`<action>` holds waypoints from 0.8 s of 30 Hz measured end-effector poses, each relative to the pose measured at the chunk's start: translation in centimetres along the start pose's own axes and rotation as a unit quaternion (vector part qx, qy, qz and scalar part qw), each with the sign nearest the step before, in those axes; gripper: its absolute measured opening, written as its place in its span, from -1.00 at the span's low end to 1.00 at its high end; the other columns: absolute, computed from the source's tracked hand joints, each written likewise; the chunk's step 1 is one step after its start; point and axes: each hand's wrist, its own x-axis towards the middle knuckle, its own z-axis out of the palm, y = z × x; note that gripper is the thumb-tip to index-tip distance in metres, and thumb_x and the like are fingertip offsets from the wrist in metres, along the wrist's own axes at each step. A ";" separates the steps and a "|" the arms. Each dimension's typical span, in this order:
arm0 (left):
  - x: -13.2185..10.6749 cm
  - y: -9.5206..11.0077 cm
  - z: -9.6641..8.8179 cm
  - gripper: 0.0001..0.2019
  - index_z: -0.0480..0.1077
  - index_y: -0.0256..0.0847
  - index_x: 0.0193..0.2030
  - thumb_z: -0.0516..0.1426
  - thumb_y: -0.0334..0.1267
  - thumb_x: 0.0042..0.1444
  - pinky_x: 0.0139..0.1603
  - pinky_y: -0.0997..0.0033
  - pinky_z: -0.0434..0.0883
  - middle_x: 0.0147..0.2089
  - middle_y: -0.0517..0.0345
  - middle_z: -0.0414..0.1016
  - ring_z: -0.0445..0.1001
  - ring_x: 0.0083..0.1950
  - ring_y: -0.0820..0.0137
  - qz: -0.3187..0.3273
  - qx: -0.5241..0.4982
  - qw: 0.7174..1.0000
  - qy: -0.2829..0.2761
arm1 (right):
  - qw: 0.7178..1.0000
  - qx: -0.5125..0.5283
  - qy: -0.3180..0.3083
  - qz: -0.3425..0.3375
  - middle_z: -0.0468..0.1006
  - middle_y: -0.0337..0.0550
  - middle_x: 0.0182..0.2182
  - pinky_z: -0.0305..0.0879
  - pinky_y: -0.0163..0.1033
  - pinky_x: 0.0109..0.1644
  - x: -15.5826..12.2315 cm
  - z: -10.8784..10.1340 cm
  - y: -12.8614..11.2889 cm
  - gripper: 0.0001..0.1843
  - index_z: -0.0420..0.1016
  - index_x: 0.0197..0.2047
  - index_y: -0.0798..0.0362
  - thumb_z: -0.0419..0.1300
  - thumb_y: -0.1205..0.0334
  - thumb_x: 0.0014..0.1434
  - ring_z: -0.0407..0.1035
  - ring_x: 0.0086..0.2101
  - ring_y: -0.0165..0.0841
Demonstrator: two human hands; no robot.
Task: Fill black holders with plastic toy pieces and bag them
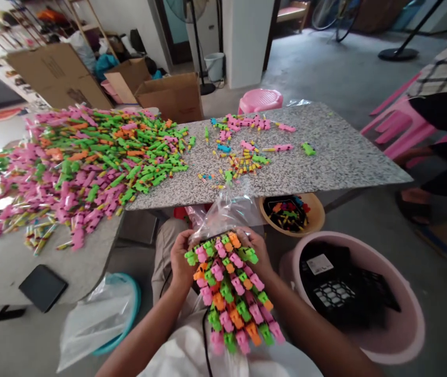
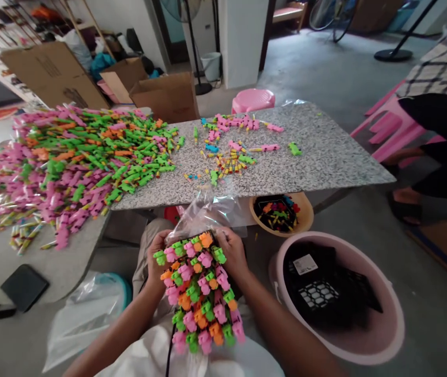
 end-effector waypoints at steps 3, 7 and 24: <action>-0.4 0.3 -2.0 -0.79 0.50 -0.13 -0.13 0.23 -0.07 0.20 -0.18 0.34 0.50 -0.21 0.10 0.57 0.53 -0.21 0.31 0.015 -0.009 0.996 0.083 | 0.999 -0.014 0.006 0.040 0.70 -0.04 -0.18 0.41 -0.18 -0.08 -0.2 -0.5 0.4 -0.54 0.69 -0.14 0.07 0.19 -0.15 0.28 0.53 -0.16 -0.14; -1.6 0.7 -4.5 -0.72 0.50 -0.11 -0.05 0.23 0.01 0.24 -0.26 0.38 0.47 -0.25 0.14 0.53 0.48 -0.28 0.33 0.009 0.029 0.997 0.066 | 0.996 -0.060 -0.028 0.051 0.66 -0.09 -0.34 0.37 -0.22 -0.23 -0.9 -1.2 0.3 -0.63 0.68 -0.25 0.06 0.23 -0.07 0.20 0.48 -0.28 -0.17; 0.4 4.2 -5.1 -0.91 0.47 -0.14 -0.09 0.16 -0.30 0.31 -0.15 0.39 0.44 -0.16 0.09 0.56 0.53 -0.19 0.36 0.270 0.241 0.932 -0.030 | 0.951 -0.254 0.027 -0.177 0.58 -0.09 -0.19 0.42 -0.14 -0.06 3.3 -1.4 -1.5 -0.70 0.59 0.05 0.00 0.20 0.11 0.33 0.42 -0.33 -0.30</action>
